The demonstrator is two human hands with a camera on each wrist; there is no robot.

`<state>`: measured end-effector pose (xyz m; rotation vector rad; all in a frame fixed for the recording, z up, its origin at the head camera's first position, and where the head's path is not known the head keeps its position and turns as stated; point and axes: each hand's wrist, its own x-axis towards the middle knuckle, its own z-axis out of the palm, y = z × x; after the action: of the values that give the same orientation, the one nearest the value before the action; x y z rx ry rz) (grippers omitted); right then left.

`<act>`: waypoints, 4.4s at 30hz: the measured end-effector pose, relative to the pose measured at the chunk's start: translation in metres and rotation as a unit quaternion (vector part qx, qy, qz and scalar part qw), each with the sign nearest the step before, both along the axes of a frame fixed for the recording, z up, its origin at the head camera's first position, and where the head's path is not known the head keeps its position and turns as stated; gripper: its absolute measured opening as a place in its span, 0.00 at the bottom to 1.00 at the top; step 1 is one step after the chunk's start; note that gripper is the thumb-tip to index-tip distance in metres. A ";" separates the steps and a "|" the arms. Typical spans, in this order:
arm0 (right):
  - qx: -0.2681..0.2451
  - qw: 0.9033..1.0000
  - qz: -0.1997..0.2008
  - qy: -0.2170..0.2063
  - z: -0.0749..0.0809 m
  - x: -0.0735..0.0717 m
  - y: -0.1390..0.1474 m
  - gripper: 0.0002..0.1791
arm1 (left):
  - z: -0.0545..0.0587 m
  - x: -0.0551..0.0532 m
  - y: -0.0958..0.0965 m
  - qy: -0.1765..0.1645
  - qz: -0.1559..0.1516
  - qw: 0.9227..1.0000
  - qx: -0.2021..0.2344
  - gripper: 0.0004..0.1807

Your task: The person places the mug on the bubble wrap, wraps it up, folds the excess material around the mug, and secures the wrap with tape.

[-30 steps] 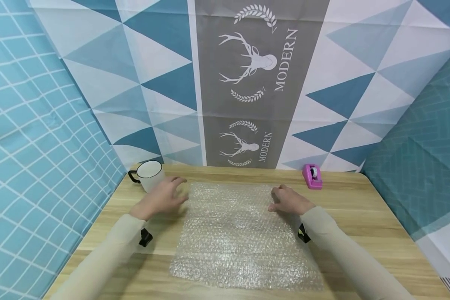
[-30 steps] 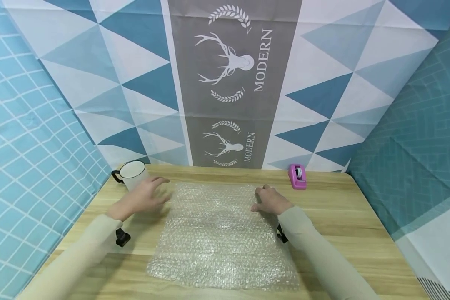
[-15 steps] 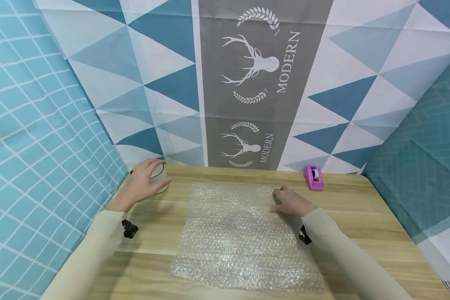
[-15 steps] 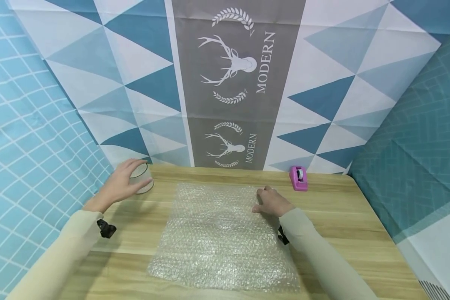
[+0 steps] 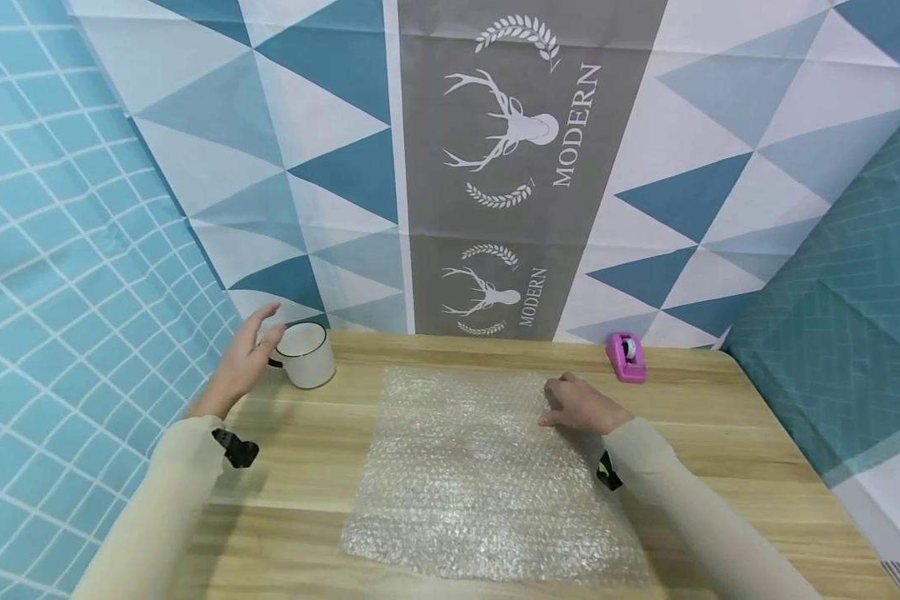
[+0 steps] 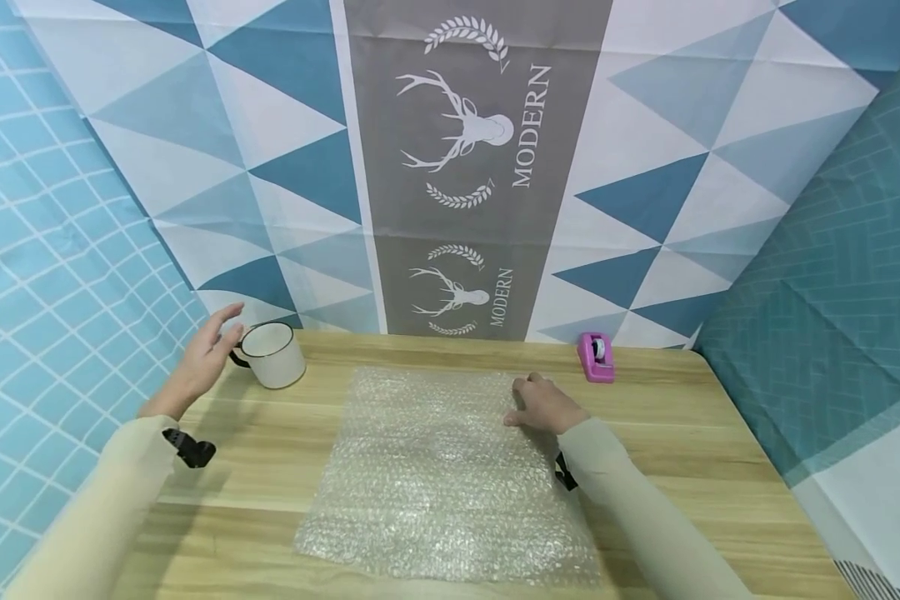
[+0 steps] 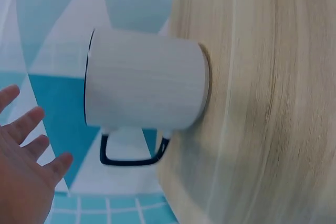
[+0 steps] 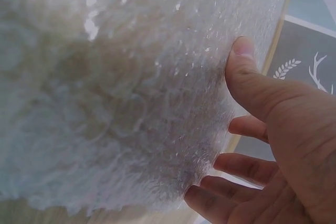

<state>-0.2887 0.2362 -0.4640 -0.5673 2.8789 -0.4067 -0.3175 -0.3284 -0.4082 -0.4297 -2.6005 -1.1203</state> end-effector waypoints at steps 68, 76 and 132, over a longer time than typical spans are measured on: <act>0.000 1.000 -0.011 -0.007 -0.001 -0.001 0.001 0.39 | -0.030 -0.001 -0.031 -0.186 0.004 0.981 -0.062 0.21; -0.004 1.000 -0.017 -0.018 -0.001 0.000 0.001 0.40 | -0.030 0.000 -0.017 -0.171 -0.013 0.983 -0.059 0.20; -0.005 1.000 0.001 0.005 0.002 0.003 0.003 0.39 | -0.024 0.023 0.090 -0.160 -0.181 0.970 -0.028 0.15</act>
<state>-0.2855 0.2397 -0.4622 -0.5756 2.8867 -0.4196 -0.2943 -0.2388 -0.4323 -0.8264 -2.9162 -1.3276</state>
